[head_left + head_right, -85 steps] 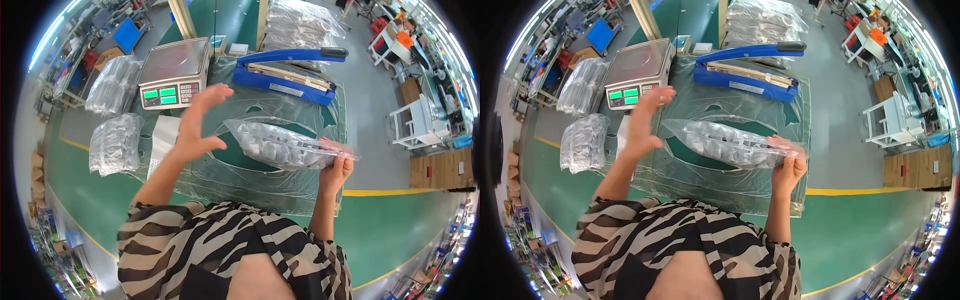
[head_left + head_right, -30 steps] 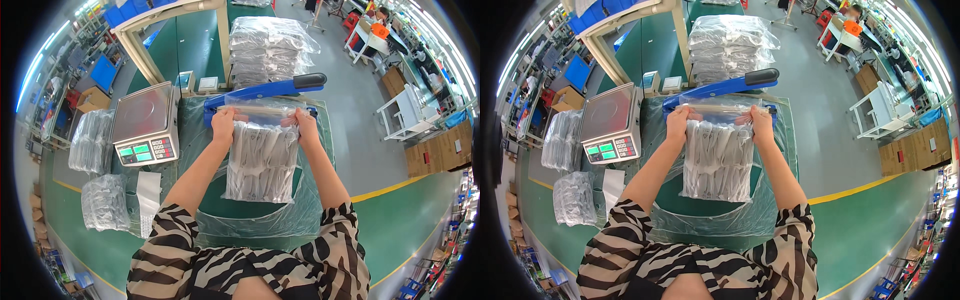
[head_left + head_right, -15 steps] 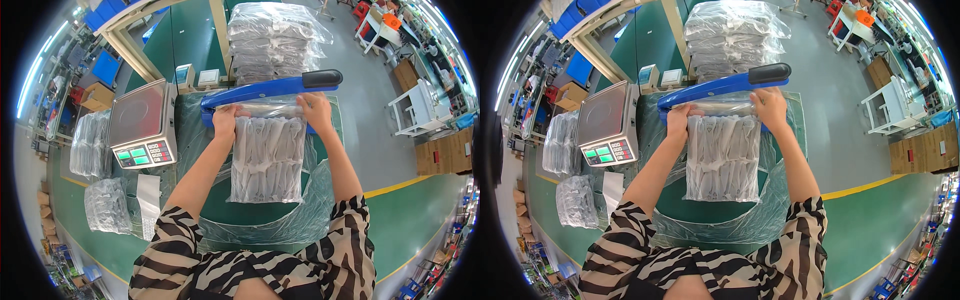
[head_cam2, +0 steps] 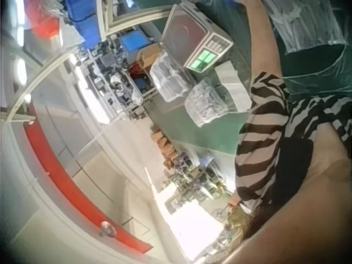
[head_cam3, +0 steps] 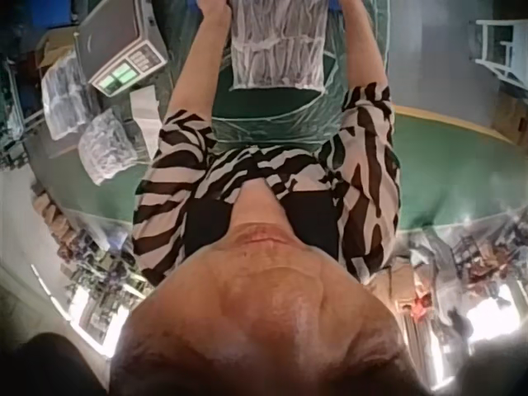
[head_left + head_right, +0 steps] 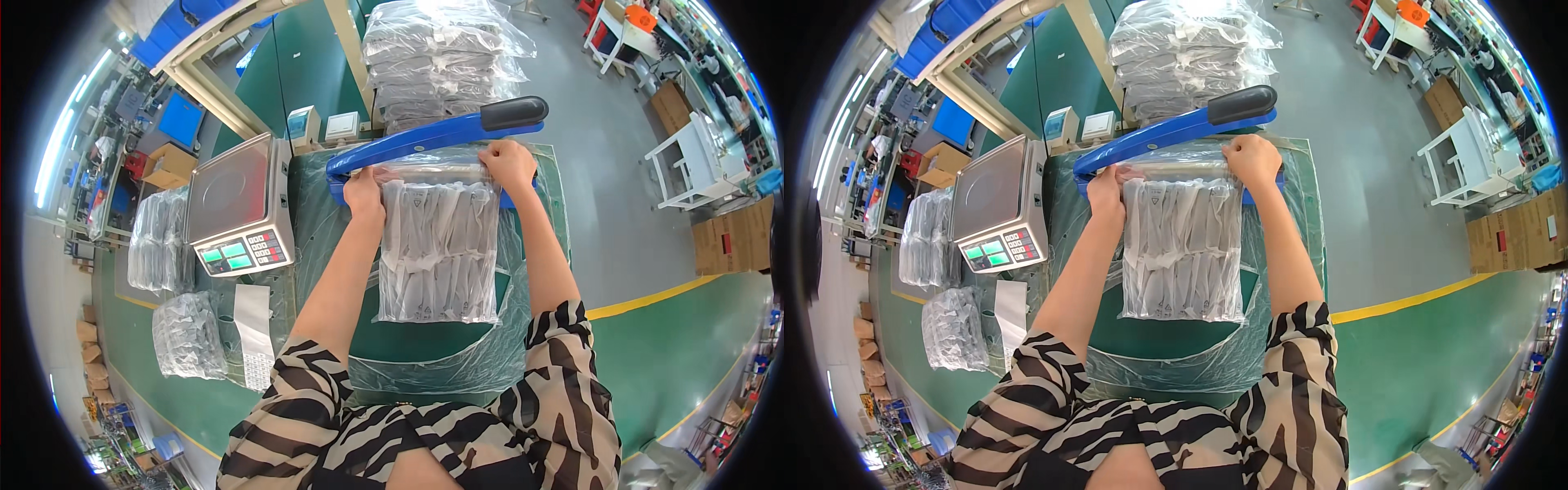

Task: Weighing components in plastic bags and sealing them using a heat sealer.

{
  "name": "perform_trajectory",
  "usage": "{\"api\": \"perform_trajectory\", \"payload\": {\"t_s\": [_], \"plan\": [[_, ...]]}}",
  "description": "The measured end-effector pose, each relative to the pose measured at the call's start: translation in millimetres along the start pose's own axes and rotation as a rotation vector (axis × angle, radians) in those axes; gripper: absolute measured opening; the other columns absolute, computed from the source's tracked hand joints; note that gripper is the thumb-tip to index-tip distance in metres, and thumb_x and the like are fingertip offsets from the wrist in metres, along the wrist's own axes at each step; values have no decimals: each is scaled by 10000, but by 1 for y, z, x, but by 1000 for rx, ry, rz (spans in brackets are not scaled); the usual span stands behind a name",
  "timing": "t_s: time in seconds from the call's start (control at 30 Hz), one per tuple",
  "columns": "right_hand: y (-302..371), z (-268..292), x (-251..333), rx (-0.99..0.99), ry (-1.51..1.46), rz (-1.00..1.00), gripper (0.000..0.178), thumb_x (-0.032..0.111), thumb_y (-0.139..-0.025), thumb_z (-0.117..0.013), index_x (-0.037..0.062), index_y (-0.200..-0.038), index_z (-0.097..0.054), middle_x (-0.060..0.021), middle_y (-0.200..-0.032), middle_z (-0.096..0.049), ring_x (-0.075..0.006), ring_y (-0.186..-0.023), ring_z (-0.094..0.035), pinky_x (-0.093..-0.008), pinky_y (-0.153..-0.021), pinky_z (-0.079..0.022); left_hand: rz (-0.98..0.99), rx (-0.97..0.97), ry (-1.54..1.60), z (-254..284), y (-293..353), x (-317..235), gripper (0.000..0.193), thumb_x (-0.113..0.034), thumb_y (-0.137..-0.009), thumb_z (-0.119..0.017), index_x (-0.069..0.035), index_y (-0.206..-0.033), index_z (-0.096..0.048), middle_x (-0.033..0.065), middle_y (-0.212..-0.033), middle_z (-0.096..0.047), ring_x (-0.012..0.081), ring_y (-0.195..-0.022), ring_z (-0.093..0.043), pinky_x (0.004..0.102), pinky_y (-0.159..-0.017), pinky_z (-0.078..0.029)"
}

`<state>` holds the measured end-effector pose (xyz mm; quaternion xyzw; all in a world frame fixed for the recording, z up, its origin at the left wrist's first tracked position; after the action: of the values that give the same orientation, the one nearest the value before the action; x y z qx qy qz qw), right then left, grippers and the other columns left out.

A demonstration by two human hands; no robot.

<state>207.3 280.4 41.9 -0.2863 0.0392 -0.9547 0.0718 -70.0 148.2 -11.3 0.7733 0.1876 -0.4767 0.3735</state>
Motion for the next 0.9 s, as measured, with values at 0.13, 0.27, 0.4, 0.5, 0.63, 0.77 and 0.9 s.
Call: {"api": "perform_trajectory", "payload": {"t_s": [0.13, 0.27, 0.4, 0.5, 0.63, 0.77, 0.9], "plan": [[-2, 0, 0, 23, -4, -40, 230, 349, -724, -680, 121, -711, -708, -77, -705, -666, -273, -736, -643, -383, -646, -469, -67, 46, 74, 25, -13, 4, 179, -146, -906, -542, 18, -910, -616, 105, -879, -648, 193, -760, -627, 299, -656, -487], [-3, -3, -9, 41, -3, -61, 222, 349, -713, -690, 128, -707, -712, -78, -684, -662, -268, -719, -643, -383, -643, -471, -662, -8, -301, 41, 48, -40, 164, -102, -905, -521, 16, -987, -600, 115, -1022, -630, 202, -941, -603, 296, -791, -464], [-5, -4, -9, 82, -13, -99, 194, 343, -701, -710, 150, -694, -725, -86, -719, -673, -280, -735, -648, -380, -662, -493, -1192, 746, -826, -49, 144, -60, 276, -57, -890, -491, -24, -1157, -555, 137, -1176, -577, 291, -1114, -537, 351, -952, -402], [-8, -5, -8, 102, -33, -113, 221, 353, -701, -703, 133, -690, -720, -68, -652, -654, -247, -675, -642, -368, -622, -477, -1201, 1100, -1009, -103, 150, -39, 348, -135, -919, -450, -62, -1254, -511, 147, -1285, -511, 306, -1232, -443, 387, -1035, -329], [-11, -8, -11, 145, -42, -121, 236, 356, -709, -696, 124, -672, -713, -48, -606, -640, -214, -621, -631, -353, -583, -460, -936, 1306, -1251, -136, 103, -9, 421, -280, -971, -347, -81, -1324, -460, 138, -1379, -435, 280, -1326, -333, 403, -1083, -256], [-14, -12, -8, 185, -54, -8, 237, 340, -713, -703, 113, -646, -684, -31, -585, -622, -190, -589, -605, -339, -564, -442, -745, 1237, -1327, -129, 69, 4, 488, -375, -989, -281, -84, -1348, -438, 117, -1401, -420, 275, -1325, -336, 395, -1082, -251], [-20, -17, -5, 262, -58, 68, 256, 343, -697, -710, 99, -644, -653, -42, -620, -636, -212, -635, -618, -343, -597, -457, -564, 1113, -1378, -126, 45, 10, 533, -433, -987, -264, -83, -1351, -435, 117, -1402, -421, 283, -1306, -365, 371, -1072, -266]]}}
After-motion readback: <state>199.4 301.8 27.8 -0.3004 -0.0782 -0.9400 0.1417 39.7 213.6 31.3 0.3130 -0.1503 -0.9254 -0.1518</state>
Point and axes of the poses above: each hand's wrist, its own y-axis away from the middle knuckle, its own z-axis out of the back of the hand, x = y × z, the point moved 10 cm from there along -y, towards the middle knuckle
